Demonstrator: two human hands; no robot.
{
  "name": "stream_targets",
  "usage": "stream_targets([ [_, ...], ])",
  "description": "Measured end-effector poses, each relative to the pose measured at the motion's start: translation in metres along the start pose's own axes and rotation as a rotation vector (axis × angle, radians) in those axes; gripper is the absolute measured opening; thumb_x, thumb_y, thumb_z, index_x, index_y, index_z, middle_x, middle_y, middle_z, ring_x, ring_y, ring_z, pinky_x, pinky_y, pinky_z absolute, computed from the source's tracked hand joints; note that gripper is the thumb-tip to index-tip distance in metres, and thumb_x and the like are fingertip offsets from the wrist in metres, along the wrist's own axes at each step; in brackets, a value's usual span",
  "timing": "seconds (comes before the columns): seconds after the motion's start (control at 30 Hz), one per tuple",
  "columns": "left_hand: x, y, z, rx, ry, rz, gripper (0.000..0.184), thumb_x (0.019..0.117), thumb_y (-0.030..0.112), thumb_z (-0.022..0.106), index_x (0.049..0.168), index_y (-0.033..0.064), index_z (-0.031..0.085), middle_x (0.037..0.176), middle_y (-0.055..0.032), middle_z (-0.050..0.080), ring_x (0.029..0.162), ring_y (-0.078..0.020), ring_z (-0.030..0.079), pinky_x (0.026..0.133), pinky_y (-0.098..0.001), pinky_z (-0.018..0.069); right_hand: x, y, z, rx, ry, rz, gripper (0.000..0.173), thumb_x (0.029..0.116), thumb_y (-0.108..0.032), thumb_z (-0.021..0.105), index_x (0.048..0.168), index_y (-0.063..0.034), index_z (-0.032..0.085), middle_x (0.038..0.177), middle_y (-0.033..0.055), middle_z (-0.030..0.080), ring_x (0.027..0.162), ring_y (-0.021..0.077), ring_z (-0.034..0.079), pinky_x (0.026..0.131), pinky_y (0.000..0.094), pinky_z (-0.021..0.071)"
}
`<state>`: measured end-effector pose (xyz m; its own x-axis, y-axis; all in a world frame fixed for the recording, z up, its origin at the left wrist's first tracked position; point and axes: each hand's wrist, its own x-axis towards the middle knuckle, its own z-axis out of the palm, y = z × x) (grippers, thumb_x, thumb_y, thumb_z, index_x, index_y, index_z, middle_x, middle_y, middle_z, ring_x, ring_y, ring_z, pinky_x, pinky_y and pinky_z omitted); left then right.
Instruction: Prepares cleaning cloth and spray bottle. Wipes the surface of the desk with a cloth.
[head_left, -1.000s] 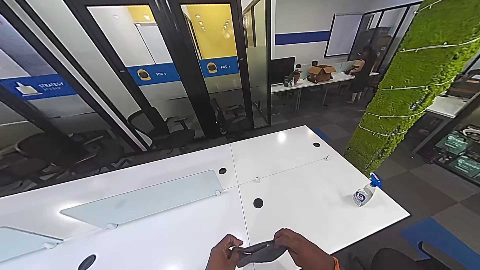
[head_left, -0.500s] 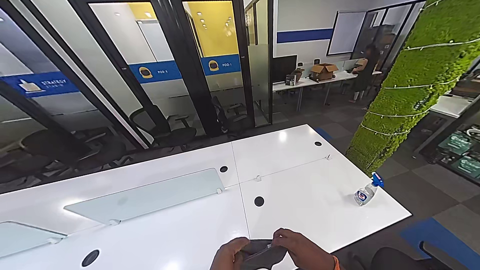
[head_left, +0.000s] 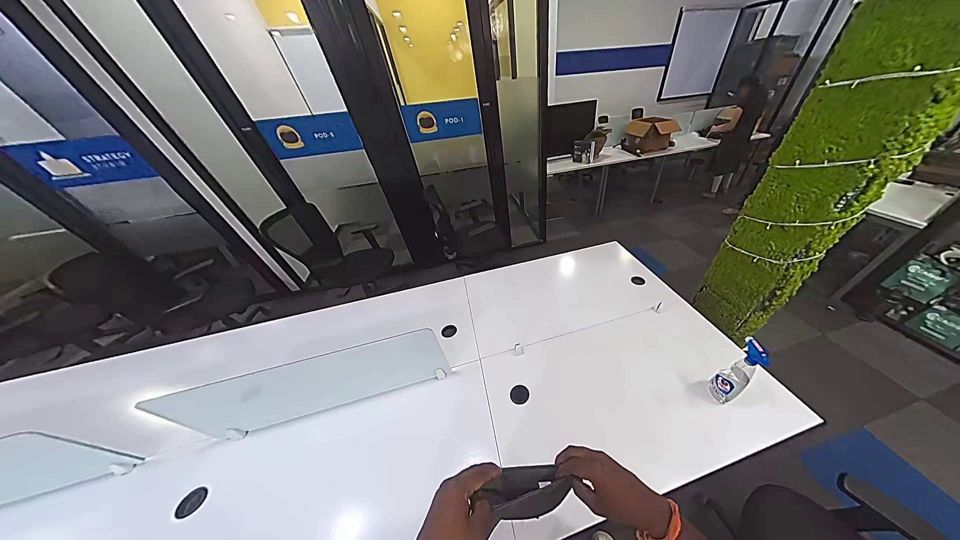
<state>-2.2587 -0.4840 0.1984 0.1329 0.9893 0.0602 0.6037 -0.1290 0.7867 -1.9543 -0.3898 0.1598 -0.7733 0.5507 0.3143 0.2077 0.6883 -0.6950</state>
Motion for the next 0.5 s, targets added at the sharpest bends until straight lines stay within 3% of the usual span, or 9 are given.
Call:
stream_targets([
  [0.1,0.000,0.002,-0.001,-0.032,0.029,-0.014,0.032,0.0817,-0.003,0.059,0.106,0.0095,0.077,0.112,-0.0007,0.075,0.101,-0.0082,0.071,0.090,-0.0335,0.0603,-0.003,0.006,-0.002,0.078,0.011,0.040,0.015,0.0967,-0.006,0.063,0.107,-0.0051,0.074,0.116,0.0082,0.070,0.105,0.0135,0.068,0.095,0.0289,0.0563],
  [0.17,-0.001,0.004,-0.002,-0.055,0.034,-0.081,0.024,0.0820,0.000,0.059,0.096,0.0095,0.075,0.104,0.0004,0.076,0.088,-0.0075,0.071,0.078,-0.0317,0.0604,-0.006,0.012,-0.003,0.078,0.027,0.052,0.012,0.0974,-0.010,0.066,0.104,-0.0053,0.075,0.113,0.0077,0.071,0.102,0.0124,0.069,0.092,0.0282,0.0572],
  [0.27,0.000,0.008,0.000,-0.111,0.065,-0.181,0.016,0.0817,0.002,0.061,0.093,0.0103,0.067,0.096,0.0018,0.075,0.066,-0.0079,0.066,0.060,-0.0301,0.0567,-0.010,0.016,-0.003,0.024,0.076,0.037,0.011,0.0972,-0.011,0.067,0.101,-0.0072,0.076,0.110,0.0062,0.073,0.102,0.0124,0.069,0.093,0.0292,0.0573],
  [0.37,0.001,0.008,0.002,-0.132,0.093,-0.190,0.013,0.0809,0.003,0.062,0.090,0.0115,0.061,0.095,0.0030,0.077,0.069,-0.0070,0.068,0.060,-0.0289,0.0564,-0.012,0.019,-0.001,-0.017,0.132,0.031,0.012,0.0974,-0.010,0.066,0.103,-0.0087,0.077,0.111,0.0049,0.073,0.108,0.0127,0.069,0.098,0.0303,0.0560],
  [0.5,0.000,0.003,0.004,-0.160,0.114,-0.089,0.012,0.0850,0.003,0.059,0.088,0.0110,0.067,0.093,0.0034,0.076,0.073,-0.0050,0.069,0.064,-0.0268,0.0576,-0.011,0.023,0.002,0.025,0.259,0.017,0.010,0.0959,-0.009,0.068,0.100,-0.0084,0.076,0.106,0.0034,0.075,0.102,0.0102,0.070,0.095,0.0286,0.0581],
])
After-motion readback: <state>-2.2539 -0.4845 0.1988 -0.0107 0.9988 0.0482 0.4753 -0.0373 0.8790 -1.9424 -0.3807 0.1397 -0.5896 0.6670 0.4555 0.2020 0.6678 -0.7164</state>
